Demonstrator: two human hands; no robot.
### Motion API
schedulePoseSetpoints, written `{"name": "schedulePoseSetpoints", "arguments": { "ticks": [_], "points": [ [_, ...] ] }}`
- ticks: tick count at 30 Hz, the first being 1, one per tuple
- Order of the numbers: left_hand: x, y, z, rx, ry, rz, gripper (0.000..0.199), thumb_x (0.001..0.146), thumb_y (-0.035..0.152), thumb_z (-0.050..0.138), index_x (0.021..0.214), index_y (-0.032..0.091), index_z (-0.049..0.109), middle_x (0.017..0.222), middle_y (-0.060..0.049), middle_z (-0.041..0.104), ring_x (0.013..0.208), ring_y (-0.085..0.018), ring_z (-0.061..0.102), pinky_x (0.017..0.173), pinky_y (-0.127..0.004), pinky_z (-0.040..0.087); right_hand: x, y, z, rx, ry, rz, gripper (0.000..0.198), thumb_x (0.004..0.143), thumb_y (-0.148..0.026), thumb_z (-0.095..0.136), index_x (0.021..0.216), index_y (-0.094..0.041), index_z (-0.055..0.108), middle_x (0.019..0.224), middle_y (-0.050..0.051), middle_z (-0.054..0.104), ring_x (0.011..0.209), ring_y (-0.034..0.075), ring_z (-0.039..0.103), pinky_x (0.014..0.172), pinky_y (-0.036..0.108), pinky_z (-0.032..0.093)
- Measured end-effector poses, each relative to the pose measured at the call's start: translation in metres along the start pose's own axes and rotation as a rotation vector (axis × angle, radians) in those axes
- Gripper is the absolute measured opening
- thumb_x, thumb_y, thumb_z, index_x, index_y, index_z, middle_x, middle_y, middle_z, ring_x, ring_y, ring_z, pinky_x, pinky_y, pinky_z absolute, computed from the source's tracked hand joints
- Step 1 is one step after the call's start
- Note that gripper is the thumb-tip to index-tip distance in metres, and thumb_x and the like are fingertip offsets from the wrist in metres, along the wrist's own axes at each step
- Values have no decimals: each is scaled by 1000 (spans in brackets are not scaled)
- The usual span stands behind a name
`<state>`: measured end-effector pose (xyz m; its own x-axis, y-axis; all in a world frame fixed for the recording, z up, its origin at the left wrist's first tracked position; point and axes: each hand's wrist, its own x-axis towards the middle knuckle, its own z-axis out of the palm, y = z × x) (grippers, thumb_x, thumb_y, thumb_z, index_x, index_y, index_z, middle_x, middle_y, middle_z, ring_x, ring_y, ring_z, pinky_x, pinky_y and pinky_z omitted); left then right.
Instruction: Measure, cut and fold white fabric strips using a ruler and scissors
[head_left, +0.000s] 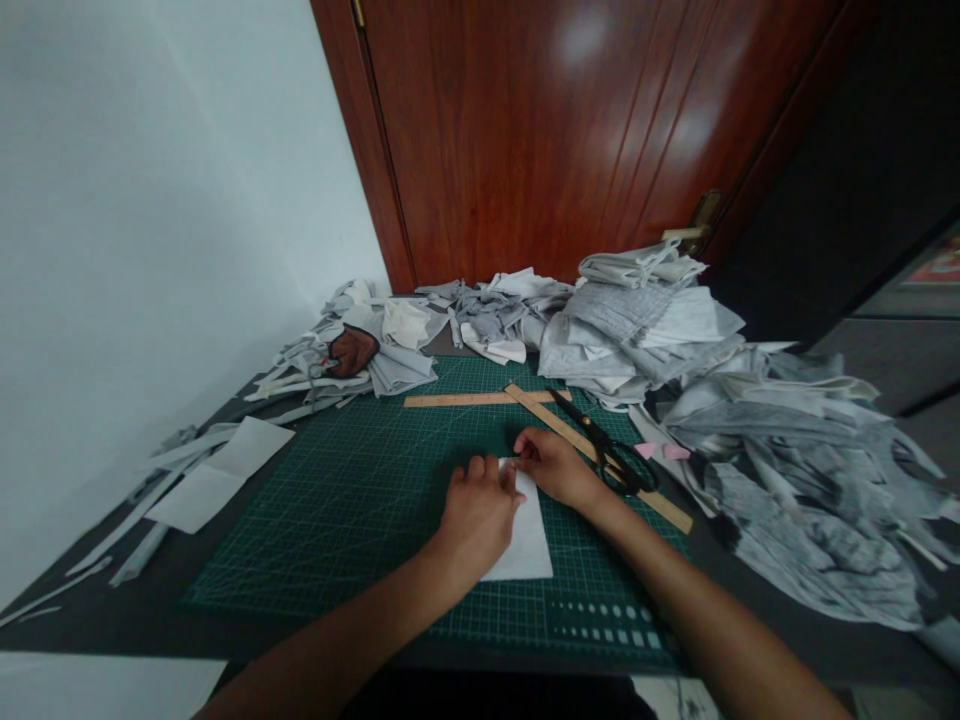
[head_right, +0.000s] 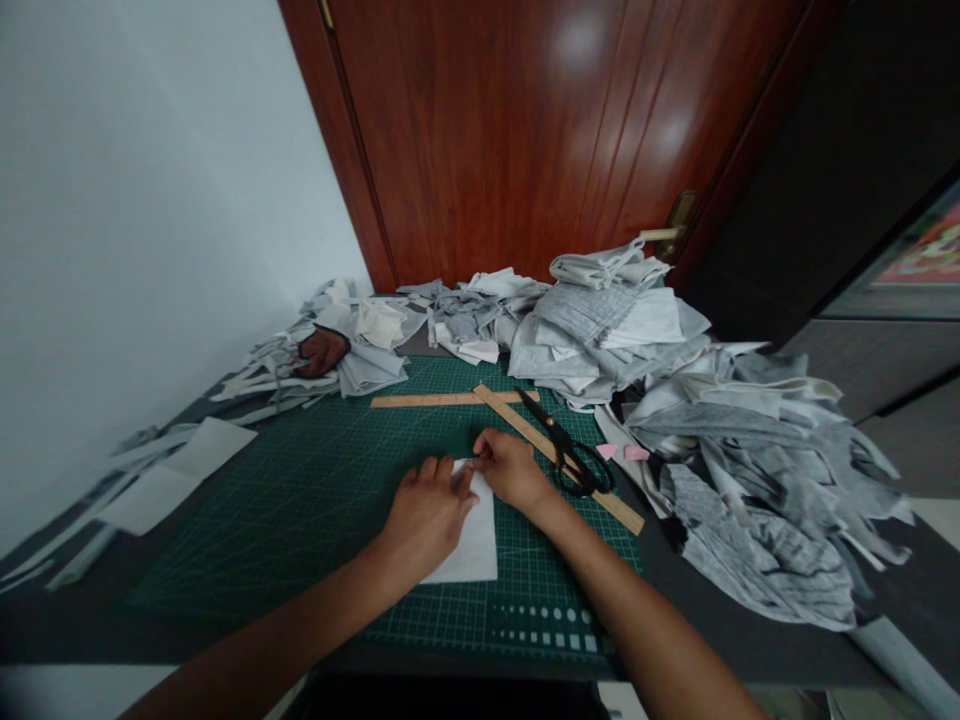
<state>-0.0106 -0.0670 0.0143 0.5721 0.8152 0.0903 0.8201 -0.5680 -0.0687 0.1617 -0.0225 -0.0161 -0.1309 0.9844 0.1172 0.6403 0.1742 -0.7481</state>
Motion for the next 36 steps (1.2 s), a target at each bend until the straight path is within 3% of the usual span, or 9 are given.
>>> {"name": "schedulePoseSetpoints", "arguments": {
  "ticks": [3, 12, 19, 25, 30, 32, 36],
  "points": [
    [-8, 1, -1, -31, 9, -17, 50, 102, 47, 53, 142, 17, 59, 121, -19, 62, 108, -37, 54, 83, -50, 46, 0, -1, -2, -6, -8, 4, 15, 82, -10, 70, 87, -22, 62, 75, -3, 67, 70, 16, 63, 67, 27, 42],
    [-20, -22, -2, -99, 23, 75, 50, 104, 48, 50, 151, 29, 51, 144, -12, 55, 121, -34, 50, 97, -50, 40, -3, -1, -9, -99, 9, 31, 19, 79, -11, 71, 93, -23, 68, 73, -3, 65, 70, 18, 60, 66, 28, 36],
    [-15, -53, -17, -118, -89, 278, 58, 97, 43, 68, 151, 31, 52, 149, -9, 55, 132, -32, 48, 109, -48, 40, -3, -7, -21, -48, -81, -114, 25, 81, 0, 59, 83, -20, 74, 82, 1, 74, 81, 19, 67, 74, 28, 45],
    [-7, -73, -22, -165, -134, 390, 65, 86, 34, 80, 147, 37, 56, 145, -5, 58, 140, -34, 46, 117, -50, 36, -7, -14, -17, -16, -252, -238, 26, 81, -1, 66, 84, -23, 79, 79, -2, 75, 77, 16, 69, 71, 25, 46],
    [-12, -58, -30, -121, -171, 324, 65, 85, 28, 80, 146, 32, 58, 149, -9, 57, 146, -38, 43, 120, -58, 34, -9, -12, -16, -65, -258, -197, 19, 80, -6, 73, 84, -23, 79, 76, -2, 73, 74, 16, 67, 67, 25, 43],
    [-15, -46, -33, -102, -155, 298, 55, 89, 33, 76, 142, 26, 61, 144, -12, 61, 145, -39, 44, 119, -60, 36, -10, -13, -16, -91, -250, -168, 16, 81, -9, 74, 85, -24, 79, 74, -3, 71, 71, 16, 65, 64, 25, 41],
    [-23, -21, -23, -174, -9, 225, 28, 104, 35, 54, 120, 18, 69, 129, -14, 68, 137, -31, 54, 116, -50, 44, -16, -20, -14, -157, -248, -116, 8, 77, -14, 78, 76, -22, 76, 73, -1, 70, 70, 17, 62, 60, 26, 36]
  ]
}}
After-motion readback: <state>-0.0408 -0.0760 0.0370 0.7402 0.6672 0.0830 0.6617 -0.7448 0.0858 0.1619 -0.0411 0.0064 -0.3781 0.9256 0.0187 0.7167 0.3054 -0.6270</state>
